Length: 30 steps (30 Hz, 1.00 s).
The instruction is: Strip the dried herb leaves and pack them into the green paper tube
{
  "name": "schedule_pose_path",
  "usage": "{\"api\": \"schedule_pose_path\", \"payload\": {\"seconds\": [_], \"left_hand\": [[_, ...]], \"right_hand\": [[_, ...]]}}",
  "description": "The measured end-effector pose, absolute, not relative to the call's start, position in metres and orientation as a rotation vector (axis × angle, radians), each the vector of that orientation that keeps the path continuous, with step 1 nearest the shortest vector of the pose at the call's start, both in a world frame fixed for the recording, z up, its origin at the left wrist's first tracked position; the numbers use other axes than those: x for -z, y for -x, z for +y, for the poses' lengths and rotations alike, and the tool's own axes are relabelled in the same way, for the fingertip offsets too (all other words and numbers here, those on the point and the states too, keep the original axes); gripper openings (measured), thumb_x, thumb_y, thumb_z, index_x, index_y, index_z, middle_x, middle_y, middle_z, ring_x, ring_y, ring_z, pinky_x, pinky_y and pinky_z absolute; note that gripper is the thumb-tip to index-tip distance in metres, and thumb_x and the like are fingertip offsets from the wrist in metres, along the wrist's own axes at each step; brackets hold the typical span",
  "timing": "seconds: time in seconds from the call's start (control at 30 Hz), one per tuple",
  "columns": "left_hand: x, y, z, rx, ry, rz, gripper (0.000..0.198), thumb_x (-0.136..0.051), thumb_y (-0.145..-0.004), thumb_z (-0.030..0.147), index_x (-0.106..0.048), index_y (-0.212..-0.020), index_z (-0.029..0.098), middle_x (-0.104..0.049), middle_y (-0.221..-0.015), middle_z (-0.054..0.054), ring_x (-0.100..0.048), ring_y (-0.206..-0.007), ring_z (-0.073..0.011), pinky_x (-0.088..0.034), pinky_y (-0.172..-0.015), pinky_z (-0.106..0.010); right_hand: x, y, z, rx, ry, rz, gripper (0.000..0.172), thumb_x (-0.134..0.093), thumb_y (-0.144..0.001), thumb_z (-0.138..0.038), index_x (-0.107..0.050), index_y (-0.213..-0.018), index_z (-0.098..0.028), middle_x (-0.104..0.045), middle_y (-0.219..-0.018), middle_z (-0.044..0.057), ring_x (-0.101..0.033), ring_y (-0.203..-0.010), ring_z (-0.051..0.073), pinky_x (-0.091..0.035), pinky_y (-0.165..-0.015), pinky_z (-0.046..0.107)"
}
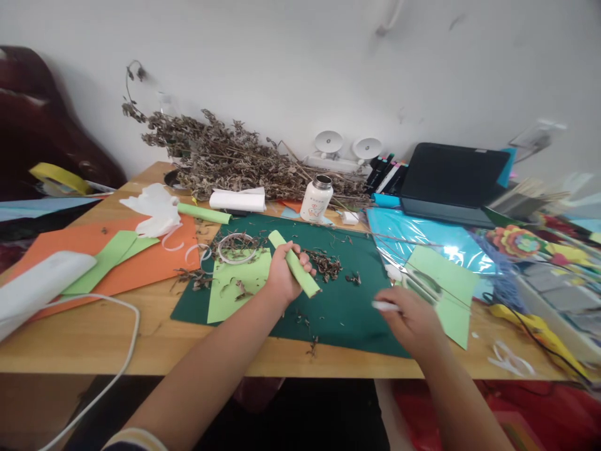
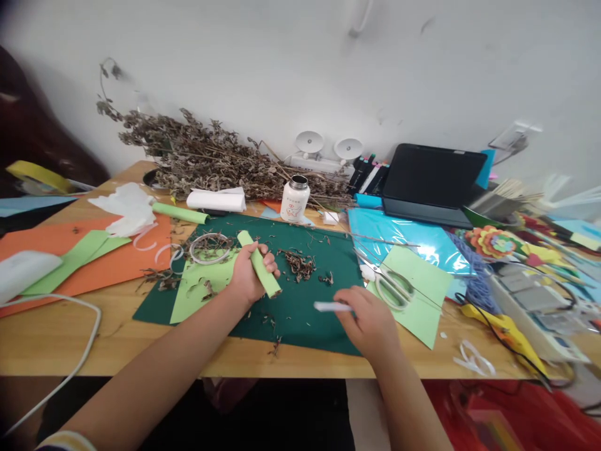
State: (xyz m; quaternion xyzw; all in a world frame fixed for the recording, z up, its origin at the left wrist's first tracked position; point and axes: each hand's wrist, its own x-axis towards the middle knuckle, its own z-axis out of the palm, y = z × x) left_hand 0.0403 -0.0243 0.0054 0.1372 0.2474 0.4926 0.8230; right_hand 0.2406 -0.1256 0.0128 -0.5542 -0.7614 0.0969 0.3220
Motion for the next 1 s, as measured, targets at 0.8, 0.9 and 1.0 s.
{"api": "schedule_pose_path", "payload": {"seconds": [0.8, 0.9, 1.0], "left_hand": [[-0.007, -0.049, -0.032, -0.830, -0.563, 0.869, 0.018, -0.047, -0.066, 0.029, -0.034, -0.059, 0.018, -0.039, -0.032, 0.007, -0.039, -0.026, -0.0096, -0.033, -0.033, -0.020], [-0.009, -0.052, -0.036, -0.899, -0.675, 0.870, 0.019, -0.046, -0.066, 0.030, -0.034, -0.058, 0.018, -0.038, -0.031, 0.007, -0.039, -0.026, -0.0098, -0.031, -0.032, -0.020], [-0.009, -0.052, -0.043, -0.972, -0.848, 0.760, 0.019, -0.047, -0.066, 0.031, -0.035, -0.060, 0.018, -0.038, -0.033, 0.008, -0.038, -0.027, -0.0087, -0.034, -0.036, -0.021]], "right_hand": [[0.006, -0.161, -0.092, 0.104, 1.204, -2.551, 0.046, -0.042, -0.078, -0.039, -0.041, -0.118, -0.015, -0.062, -0.071, 0.006, -0.050, -0.062, 0.018, -0.038, -0.055, 0.028], [0.012, -0.163, -0.094, 0.204, 1.156, -2.502, 0.044, -0.045, -0.078, -0.036, -0.042, -0.116, -0.016, -0.062, -0.070, 0.005, -0.049, -0.060, 0.017, -0.036, -0.053, 0.028], [0.017, -0.168, -0.098, 0.311, 1.090, -2.471, 0.038, -0.048, -0.076, -0.033, -0.046, -0.111, -0.018, -0.061, -0.069, 0.004, -0.048, -0.059, 0.017, -0.035, -0.053, 0.028]]}}
